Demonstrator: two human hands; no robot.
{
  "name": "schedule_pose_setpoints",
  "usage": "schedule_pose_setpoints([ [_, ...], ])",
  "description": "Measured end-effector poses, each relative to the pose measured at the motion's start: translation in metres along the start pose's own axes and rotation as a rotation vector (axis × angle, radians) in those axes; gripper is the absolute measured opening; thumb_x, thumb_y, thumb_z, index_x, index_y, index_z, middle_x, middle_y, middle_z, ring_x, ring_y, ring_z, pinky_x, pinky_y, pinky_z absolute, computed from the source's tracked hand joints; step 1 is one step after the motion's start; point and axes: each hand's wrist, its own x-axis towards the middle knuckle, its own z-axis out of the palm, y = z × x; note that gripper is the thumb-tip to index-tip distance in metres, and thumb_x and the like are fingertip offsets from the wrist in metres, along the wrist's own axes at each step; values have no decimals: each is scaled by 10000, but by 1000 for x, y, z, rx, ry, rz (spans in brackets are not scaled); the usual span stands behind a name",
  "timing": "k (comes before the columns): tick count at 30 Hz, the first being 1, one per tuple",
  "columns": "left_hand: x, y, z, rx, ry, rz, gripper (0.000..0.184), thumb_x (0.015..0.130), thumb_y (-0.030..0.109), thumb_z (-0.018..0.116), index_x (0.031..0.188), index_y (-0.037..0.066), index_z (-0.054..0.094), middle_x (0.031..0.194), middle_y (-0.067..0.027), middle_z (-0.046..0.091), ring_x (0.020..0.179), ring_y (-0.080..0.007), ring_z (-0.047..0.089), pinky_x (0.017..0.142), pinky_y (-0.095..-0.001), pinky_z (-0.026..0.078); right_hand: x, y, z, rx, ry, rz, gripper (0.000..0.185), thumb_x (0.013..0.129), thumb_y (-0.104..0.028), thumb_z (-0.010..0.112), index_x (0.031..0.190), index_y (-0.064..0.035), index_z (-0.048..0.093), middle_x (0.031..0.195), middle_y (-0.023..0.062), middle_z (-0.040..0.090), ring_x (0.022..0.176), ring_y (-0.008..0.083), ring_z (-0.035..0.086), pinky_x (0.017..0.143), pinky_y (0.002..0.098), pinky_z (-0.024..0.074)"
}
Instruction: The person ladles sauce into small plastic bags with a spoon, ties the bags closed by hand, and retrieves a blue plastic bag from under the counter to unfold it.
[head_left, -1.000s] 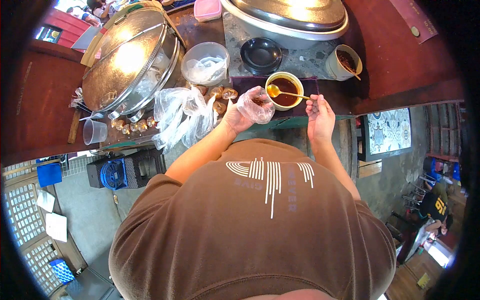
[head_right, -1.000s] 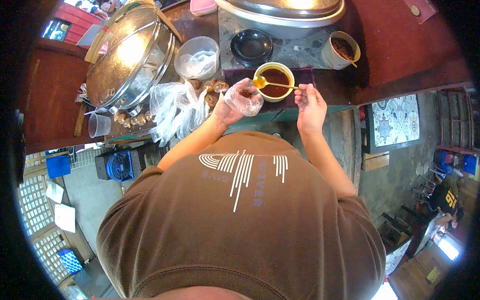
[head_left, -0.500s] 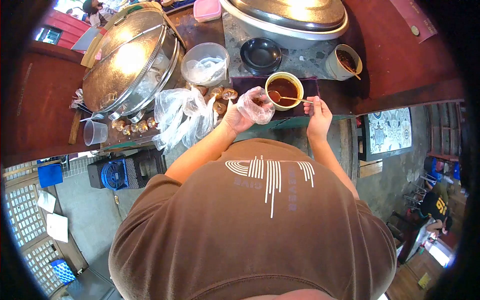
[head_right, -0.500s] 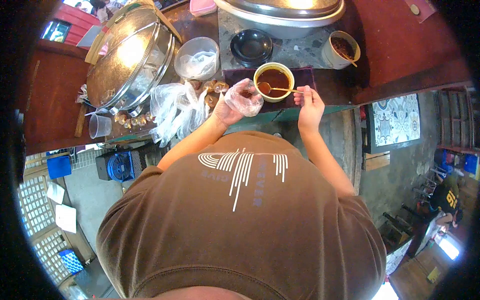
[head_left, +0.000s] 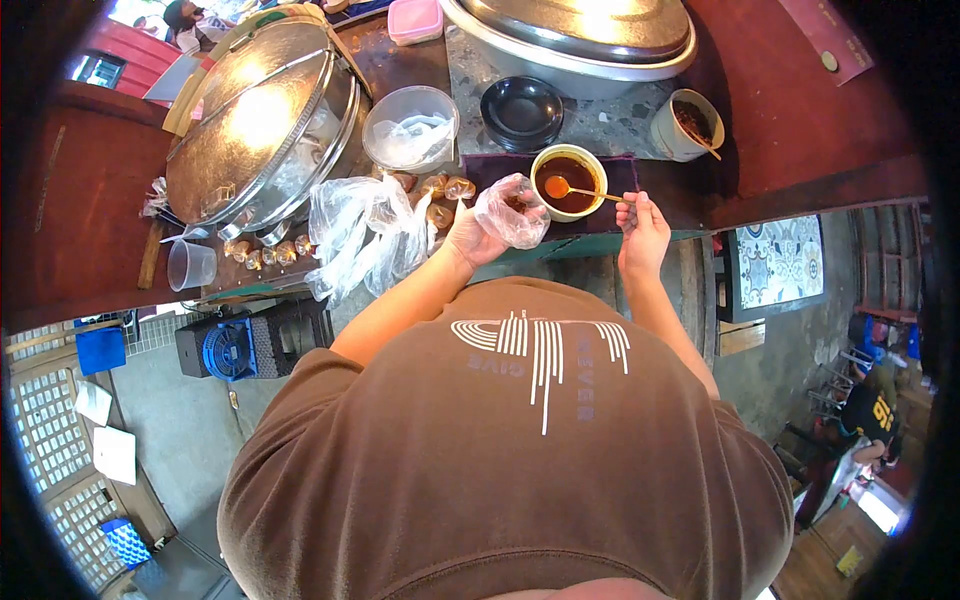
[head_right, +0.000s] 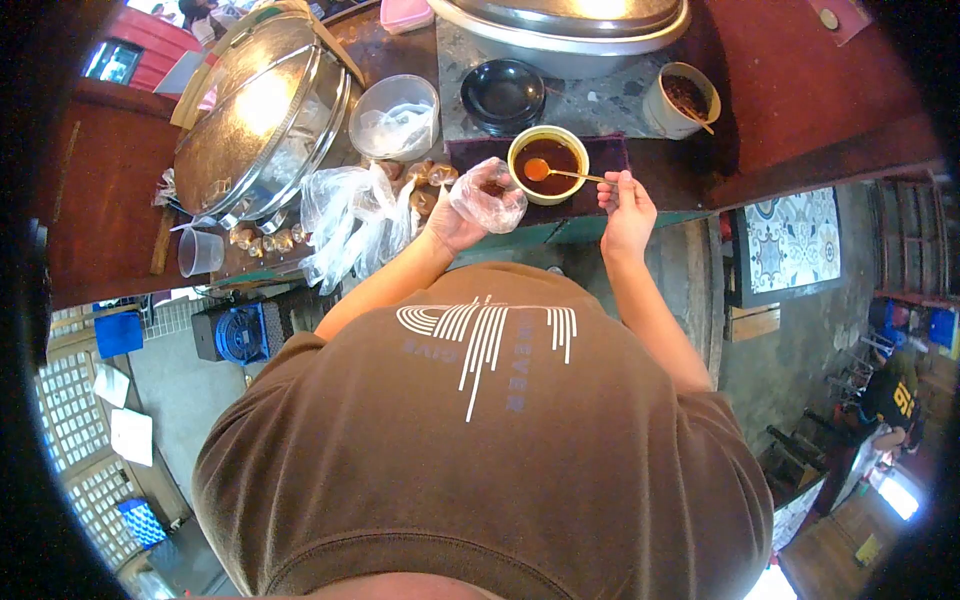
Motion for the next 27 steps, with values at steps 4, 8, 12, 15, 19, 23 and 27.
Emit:
schedule_pose_setpoints([
  [4, 1, -1, -2, 7, -8, 8, 344, 890, 294, 569, 1183, 116, 601, 1054, -137, 603, 1007, -354, 585, 964, -491, 450, -5, -8, 6, 0, -4, 3, 242, 937, -237, 560, 905, -7, 629, 751, 42, 628, 642, 95, 555, 605, 209, 446],
  [8, 1, -1, -5, 23, -9, 19, 337, 895, 275, 564, 1191, 116, 591, 1072, -150, 595, 1004, -353, 586, 964, -486, 450, -17, -20, 21, 27, -43, 0, 248, 944, -232, 547, 909, -2, 630, 757, 44, 629, 652, 96, 551, 606, 215, 443],
  [12, 0, -2, 3, 2, 75, 0, 333, 900, 264, 559, 1201, 123, 578, 1112, -169, 579, 1001, -347, 586, 956, -476, 456, -29, -25, 32, -24, -171, -73, 265, 961, -224, 515, 920, 8, 636, 764, 53, 633, 661, 93, 544, 624, 226, 440],
  [15, 2, -1, 0, -12, 59, -23, 333, 904, 267, 551, 1209, 134, 566, 1145, -171, 565, 1008, -331, 583, 954, -462, 459, -36, -25, 37, -144, -236, -168, 276, 968, -225, 500, 927, 9, 640, 766, 53, 633, 666, 89, 543, 628, 223, 439],
  [19, -2, -2, 5, 25, 39, 8, 332, 911, 275, 535, 1197, 108, 549, 1145, -156, 563, 1014, -311, 580, 949, -443, 464, -49, -35, 45, -263, -346, -329, 242, 966, -175, 499, 926, 26, 628, 803, 68, 633, 692, 97, 542, 649, 224, 443],
  [23, -1, -2, 6, 47, 33, 18, 347, 910, 299, 529, 1178, 79, 541, 1130, -145, 569, 1017, -299, 580, 953, -430, 462, -61, -55, 53, -412, -422, -535, 196, 954, -104, 498, 910, 45, 618, 816, 82, 628, 697, 108, 560, 656, 234, 465],
  [27, 2, -2, 5, 60, -28, 35, 362, 907, 319, 530, 1175, 76, 542, 1135, -134, 570, 1023, -285, 581, 960, -417, 458, -62, -59, 54, -499, -491, -692, 151, 930, -67, 526, 896, 39, 627, 800, 95, 629, 692, 131, 586, 640, 243, 484],
])
